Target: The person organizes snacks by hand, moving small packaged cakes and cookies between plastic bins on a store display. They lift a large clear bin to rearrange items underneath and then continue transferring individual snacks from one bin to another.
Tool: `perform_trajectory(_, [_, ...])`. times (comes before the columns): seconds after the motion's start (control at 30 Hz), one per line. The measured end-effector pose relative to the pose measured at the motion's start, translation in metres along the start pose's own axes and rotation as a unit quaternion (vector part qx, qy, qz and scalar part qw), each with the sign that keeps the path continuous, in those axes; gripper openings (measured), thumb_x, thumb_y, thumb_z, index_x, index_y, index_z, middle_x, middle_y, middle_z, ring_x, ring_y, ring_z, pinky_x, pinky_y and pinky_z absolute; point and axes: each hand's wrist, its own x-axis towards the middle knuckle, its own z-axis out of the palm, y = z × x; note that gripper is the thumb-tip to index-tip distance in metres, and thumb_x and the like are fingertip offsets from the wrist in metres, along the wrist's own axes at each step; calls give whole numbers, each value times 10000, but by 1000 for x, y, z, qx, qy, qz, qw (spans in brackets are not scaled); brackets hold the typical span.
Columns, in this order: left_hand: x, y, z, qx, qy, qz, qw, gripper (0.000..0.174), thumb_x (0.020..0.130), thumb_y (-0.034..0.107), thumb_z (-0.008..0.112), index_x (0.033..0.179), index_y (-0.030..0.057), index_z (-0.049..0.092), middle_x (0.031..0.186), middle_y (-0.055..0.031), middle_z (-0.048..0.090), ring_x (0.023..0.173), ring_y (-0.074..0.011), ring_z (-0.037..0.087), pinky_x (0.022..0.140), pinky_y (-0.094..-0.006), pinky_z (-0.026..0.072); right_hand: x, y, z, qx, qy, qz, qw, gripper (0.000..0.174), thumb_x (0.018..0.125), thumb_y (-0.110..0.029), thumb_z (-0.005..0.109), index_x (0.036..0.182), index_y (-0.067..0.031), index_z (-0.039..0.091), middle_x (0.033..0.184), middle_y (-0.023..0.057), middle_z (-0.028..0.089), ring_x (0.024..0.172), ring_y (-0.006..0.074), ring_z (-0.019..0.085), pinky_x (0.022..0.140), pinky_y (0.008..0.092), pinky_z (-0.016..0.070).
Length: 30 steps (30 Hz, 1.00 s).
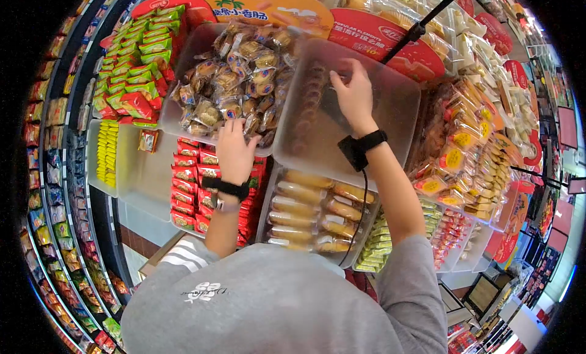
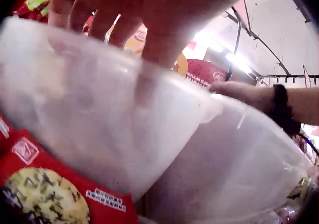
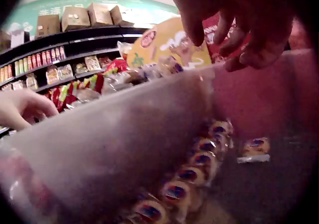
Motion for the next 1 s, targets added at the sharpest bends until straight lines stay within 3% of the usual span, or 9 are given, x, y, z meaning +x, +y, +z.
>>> perform_trajectory(0.2, [2, 4, -20, -122, 76, 19, 990, 246, 666, -17, 686, 897, 27, 611, 890, -105, 571, 847, -299, 575, 758, -381, 469, -40, -69, -9, 126, -124, -83, 981, 205, 840, -126, 626, 1011, -13, 609, 940, 95, 631, 742, 152, 578, 685, 276, 474])
perform_trajectory(0.33, [-10, 24, -37, -189, 144, 119, 964, 336, 595, -82, 706, 892, 55, 627, 866, -73, 565, 851, -256, 574, 762, -357, 477, -69, -105, -23, 310, -290, 188, 886, 252, 888, -193, 613, 1030, 15, 601, 890, 57, 627, 706, 90, 577, 590, 213, 468])
perform_trajectory(0.43, [-18, 42, -43, -203, 198, 219, 934, 361, 569, -96, 713, 875, 81, 644, 888, -61, 566, 876, -259, 561, 774, -362, 473, -78, -107, -26, 392, -341, 226, 824, 290, 889, -193, 611, 1090, 13, 583, 899, 54, 626, 730, 66, 580, 563, 194, 463])
perform_trajectory(0.6, [-22, 58, -40, -255, 122, 201, 938, 486, 635, -54, 697, 1088, 96, 606, 1093, -101, 530, 1021, -246, 524, 845, -350, 456, -78, -105, -41, 293, -325, 91, 894, 286, 873, -158, 625, 1097, 12, 573, 908, 46, 633, 758, 69, 579, 632, 225, 486])
perform_trajectory(0.7, [-18, 61, -34, -531, -93, 88, 838, 626, 805, 114, 656, 1353, -3, 378, 1222, -99, 498, 1112, -178, 492, 908, -305, 429, -77, -100, -52, 275, -370, 107, 881, 257, 862, -140, 635, 1063, 10, 585, 906, 39, 639, 802, 85, 576, 682, 234, 486])
perform_trajectory(0.8, [-13, 54, -20, -494, -174, 53, 850, 399, 870, 79, 621, 1236, -1, 482, 1152, -80, 535, 1030, -140, 530, 891, -266, 432, -69, -89, -55, 217, -395, 54, 891, 220, 885, -199, 606, 986, -3, 613, 863, 31, 638, 780, 66, 553, 682, 243, 468])
perform_trajectory(0.83, [-11, 52, -14, -494, -176, 53, 850, 399, 870, 79, 621, 1236, -1, 482, 1152, -80, 535, 1030, -140, 530, 891, -266, 432, -55, -72, -55, 244, -390, 147, 875, 290, 908, -286, 572, 960, -5, 624, 840, 52, 639, 737, 76, 563, 669, 252, 474])
perform_trajectory(0.9, [-13, 48, 2, -488, -198, -46, 849, 343, 830, 117, 678, 1125, 4, 546, 1005, -62, 583, 952, -134, 556, 817, -263, 452, -21, -33, -45, 265, -237, 247, 902, 388, 915, -351, 548, 1000, 21, 620, 824, 83, 655, 695, 137, 612, 623, 292, 504])
perform_trajectory(1.0, [-12, 56, 11, -560, -151, -61, 812, 337, 814, 72, 692, 1111, 10, 546, 1008, -53, 570, 939, -123, 542, 820, -259, 451, 12, 69, -5, 22, -113, 181, 977, 407, 876, -386, 612, 1014, -3, 593, 831, 92, 621, 749, 201, 632, 663, 302, 511])
